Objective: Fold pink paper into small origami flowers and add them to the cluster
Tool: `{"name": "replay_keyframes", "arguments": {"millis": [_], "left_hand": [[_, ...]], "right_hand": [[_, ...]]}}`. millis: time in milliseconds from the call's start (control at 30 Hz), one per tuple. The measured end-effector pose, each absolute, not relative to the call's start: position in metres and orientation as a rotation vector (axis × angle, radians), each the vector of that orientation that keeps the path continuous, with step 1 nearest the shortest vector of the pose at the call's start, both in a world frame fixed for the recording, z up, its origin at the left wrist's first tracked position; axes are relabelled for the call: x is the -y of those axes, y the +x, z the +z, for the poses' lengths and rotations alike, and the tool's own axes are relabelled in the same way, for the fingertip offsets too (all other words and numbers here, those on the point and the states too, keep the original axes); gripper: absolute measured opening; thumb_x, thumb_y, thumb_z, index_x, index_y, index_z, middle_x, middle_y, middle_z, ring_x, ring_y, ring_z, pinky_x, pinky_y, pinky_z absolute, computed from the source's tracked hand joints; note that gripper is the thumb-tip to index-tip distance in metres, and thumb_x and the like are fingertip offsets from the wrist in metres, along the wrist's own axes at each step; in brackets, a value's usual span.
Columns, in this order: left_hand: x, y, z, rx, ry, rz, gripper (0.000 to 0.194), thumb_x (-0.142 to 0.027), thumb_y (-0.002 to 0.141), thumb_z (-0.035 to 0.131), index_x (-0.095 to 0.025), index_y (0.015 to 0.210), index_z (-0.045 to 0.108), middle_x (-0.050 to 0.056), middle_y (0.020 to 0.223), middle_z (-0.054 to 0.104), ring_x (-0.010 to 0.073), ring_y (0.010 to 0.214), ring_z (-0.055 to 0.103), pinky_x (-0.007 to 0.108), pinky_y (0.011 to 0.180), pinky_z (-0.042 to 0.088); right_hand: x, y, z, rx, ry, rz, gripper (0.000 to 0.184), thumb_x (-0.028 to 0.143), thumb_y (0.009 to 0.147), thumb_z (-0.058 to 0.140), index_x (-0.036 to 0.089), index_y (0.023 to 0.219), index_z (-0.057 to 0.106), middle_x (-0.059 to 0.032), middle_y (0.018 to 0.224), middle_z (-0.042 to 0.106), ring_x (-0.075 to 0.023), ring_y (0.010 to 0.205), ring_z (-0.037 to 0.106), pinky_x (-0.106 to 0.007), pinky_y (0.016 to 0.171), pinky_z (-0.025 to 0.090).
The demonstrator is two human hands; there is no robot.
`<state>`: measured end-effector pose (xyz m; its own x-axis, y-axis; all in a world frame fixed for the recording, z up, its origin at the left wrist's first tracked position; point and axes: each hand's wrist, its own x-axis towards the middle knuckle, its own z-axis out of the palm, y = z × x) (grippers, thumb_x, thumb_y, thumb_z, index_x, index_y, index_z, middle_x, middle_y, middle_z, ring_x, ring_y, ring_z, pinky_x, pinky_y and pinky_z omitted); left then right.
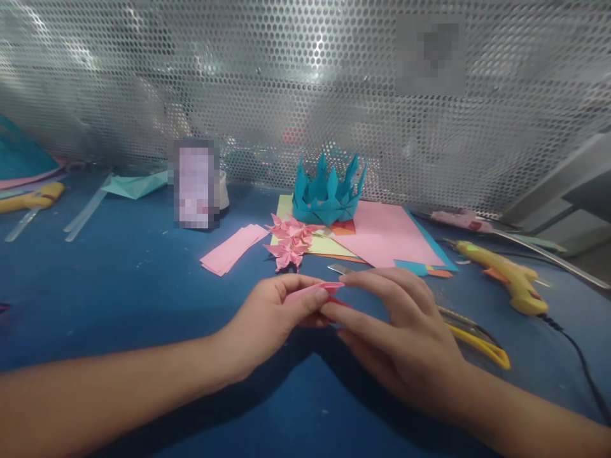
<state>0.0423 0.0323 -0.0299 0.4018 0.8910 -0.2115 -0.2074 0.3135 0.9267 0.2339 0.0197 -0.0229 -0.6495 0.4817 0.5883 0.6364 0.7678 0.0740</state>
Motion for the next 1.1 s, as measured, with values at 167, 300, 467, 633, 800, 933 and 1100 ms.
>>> {"name": "replay_keyframes", "arguments": {"millis": [167,300,467,633,800,933,1100], "left_hand": [[-0.032,0.042,-0.030,-0.874,0.971,0.856,0.025,-0.035,0.079,0.064,-0.014,0.092,0.065,0.004,0.084,0.069,0.0102,0.076,0.063,0.021,0.073,0.050],[-0.032,0.042,-0.028,-0.908,1.019,0.838,0.021,-0.030,0.080,0.063,-0.013,0.092,0.063,0.004,0.084,0.069,0.0112,0.077,0.062,0.021,0.072,0.048],[-0.029,0.043,-0.025,-0.984,1.092,0.829,0.009,-0.015,0.072,0.065,-0.015,0.078,0.059,-0.004,0.068,0.059,0.0061,0.063,0.052,0.017,0.061,0.041],[-0.025,0.045,-0.023,-0.971,1.093,0.834,0.011,-0.017,0.070,0.067,-0.016,0.075,0.057,-0.004,0.068,0.057,0.0072,0.063,0.051,0.018,0.060,0.038],[-0.021,0.047,-0.022,-0.946,0.995,0.864,0.014,-0.021,0.070,0.069,-0.016,0.075,0.058,-0.003,0.067,0.059,0.0078,0.063,0.053,0.019,0.063,0.040],[-0.017,0.048,-0.023,-0.957,0.878,0.905,0.019,-0.025,0.068,0.073,-0.018,0.080,0.060,-0.003,0.071,0.061,0.0069,0.066,0.054,0.018,0.066,0.041],[-0.013,0.048,-0.022,-0.986,0.793,0.922,0.021,-0.024,0.065,0.077,-0.017,0.079,0.064,-0.002,0.074,0.061,0.0076,0.069,0.054,0.020,0.070,0.041]], "right_hand": [[-0.021,0.235,-0.029,2.284,-0.800,0.043,0.038,0.014,0.079,0.059,0.025,0.114,0.049,-0.0074,0.111,0.054,-0.0234,0.102,0.052,-0.041,0.087,0.043],[-0.025,0.231,-0.035,2.087,-0.994,0.382,0.035,0.018,0.077,0.064,0.022,0.107,0.046,-0.0043,0.096,0.058,-0.0184,0.088,0.058,-0.032,0.076,0.050],[-0.026,0.226,-0.032,2.149,-1.031,0.564,0.017,0.013,0.078,0.059,0.023,0.092,0.055,0.0007,0.084,0.062,-0.0135,0.076,0.058,-0.026,0.069,0.050],[-0.022,0.225,-0.030,2.141,-1.058,0.468,0.014,0.015,0.078,0.059,0.023,0.090,0.056,0.0012,0.080,0.064,-0.0131,0.071,0.059,-0.026,0.065,0.049],[-0.020,0.224,-0.028,2.116,-1.056,0.440,0.012,0.014,0.078,0.059,0.022,0.087,0.056,0.0017,0.078,0.064,-0.0119,0.070,0.060,-0.024,0.064,0.049],[-0.019,0.223,-0.026,2.114,-1.022,0.502,0.012,0.013,0.078,0.060,0.022,0.086,0.059,0.0020,0.077,0.065,-0.0111,0.068,0.060,-0.023,0.063,0.049],[-0.016,0.221,-0.022,2.078,-1.029,0.526,0.013,0.011,0.076,0.062,0.022,0.083,0.061,0.0013,0.074,0.067,-0.0117,0.066,0.062,-0.022,0.062,0.050]]}}
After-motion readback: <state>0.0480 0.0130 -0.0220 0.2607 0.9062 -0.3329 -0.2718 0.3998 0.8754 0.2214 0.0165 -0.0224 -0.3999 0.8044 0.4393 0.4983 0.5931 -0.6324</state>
